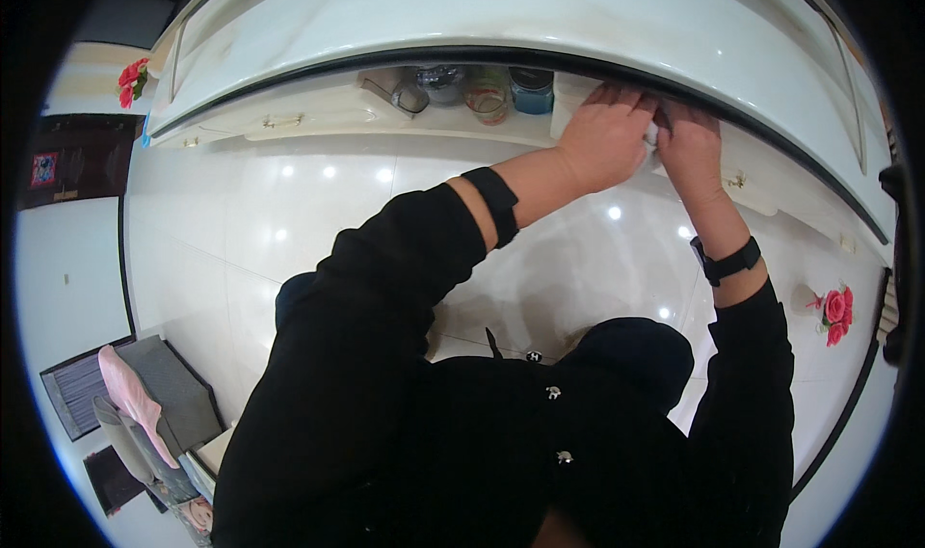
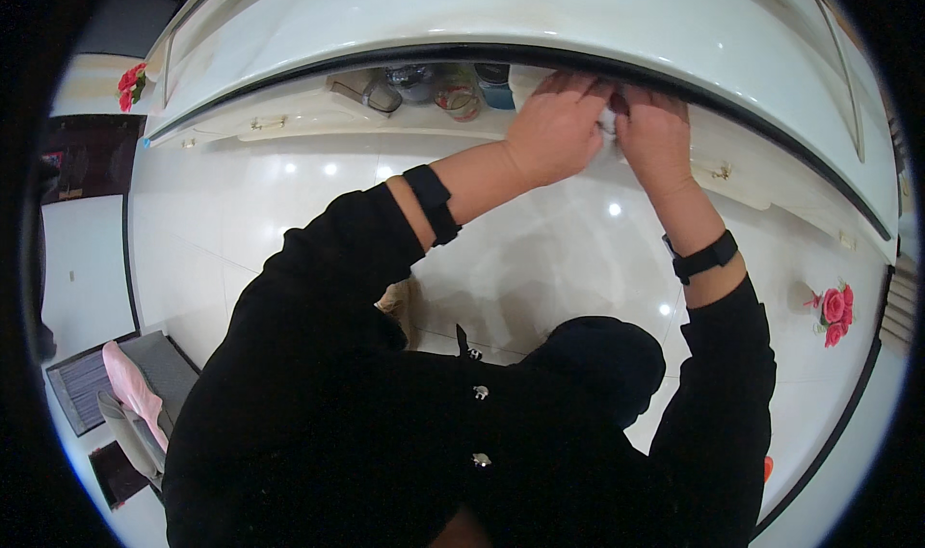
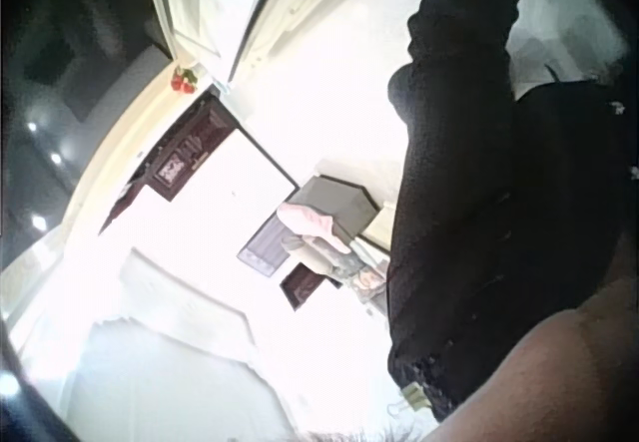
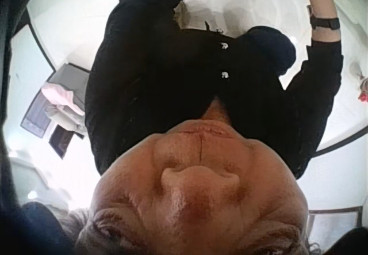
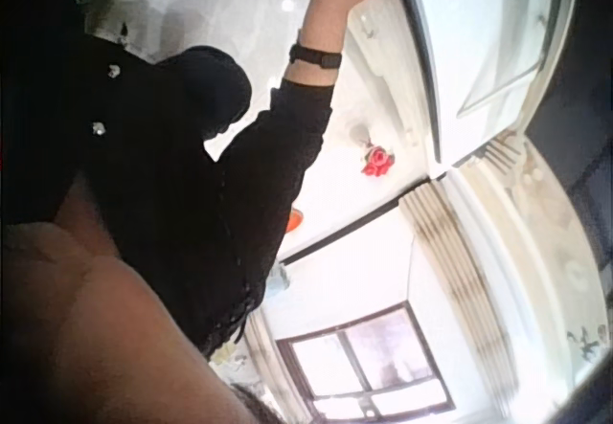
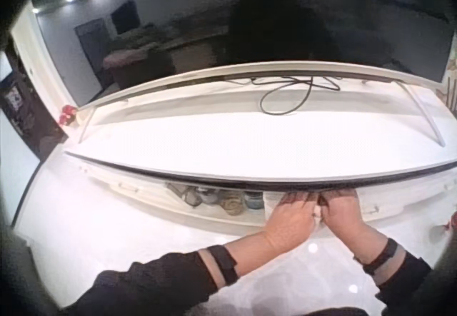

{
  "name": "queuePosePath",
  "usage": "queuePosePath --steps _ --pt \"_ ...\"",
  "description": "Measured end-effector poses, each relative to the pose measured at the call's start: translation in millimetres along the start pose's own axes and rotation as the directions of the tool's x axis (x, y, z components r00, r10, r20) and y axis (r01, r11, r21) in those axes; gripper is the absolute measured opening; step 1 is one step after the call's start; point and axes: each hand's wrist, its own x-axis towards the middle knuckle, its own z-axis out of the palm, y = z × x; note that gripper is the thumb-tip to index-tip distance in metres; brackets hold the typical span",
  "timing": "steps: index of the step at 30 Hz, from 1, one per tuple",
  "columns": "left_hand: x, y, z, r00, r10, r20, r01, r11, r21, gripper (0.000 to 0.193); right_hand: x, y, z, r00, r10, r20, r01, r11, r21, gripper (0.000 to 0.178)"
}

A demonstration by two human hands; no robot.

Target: The person wipes a white cabinet with a cloth, then wipes a wall-mounted switch panel, and finally wipes a dark wooden door. The person uses a cloth throughout the task.

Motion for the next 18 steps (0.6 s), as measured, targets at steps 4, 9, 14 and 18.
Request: queuePosePath --steps 4,9,14,18 --pt "14.9 1.5 4.9 0.965 -0.098 0.245 0.119 0.990 -0.072 0.051 -4.4 12.6 1.1 0.992 0.113 0.059 -0.120 0.985 0.127 0.024" --pt "22.0 6.4 19.1 0.936 -0.059 0.347 0.099 0.990 -0.100 0.059 -16.1 29.4 -21.7 0.969 0.059 0.238 -0.115 0.966 0.232 0.035" --pt "25.9 11.2 27.6 0.961 -0.025 0.277 0.055 0.993 -0.100 0.044 -21.9 33.8 -25.1 0.976 0.047 0.211 -0.099 0.965 0.241 0.048" --pt "27.2 8.3 20.3 0.962 -0.041 0.270 0.083 0.986 -0.143 0.027 -23.6 24.4 -18.0 0.993 0.064 0.100 -0.089 0.958 0.274 0.050"
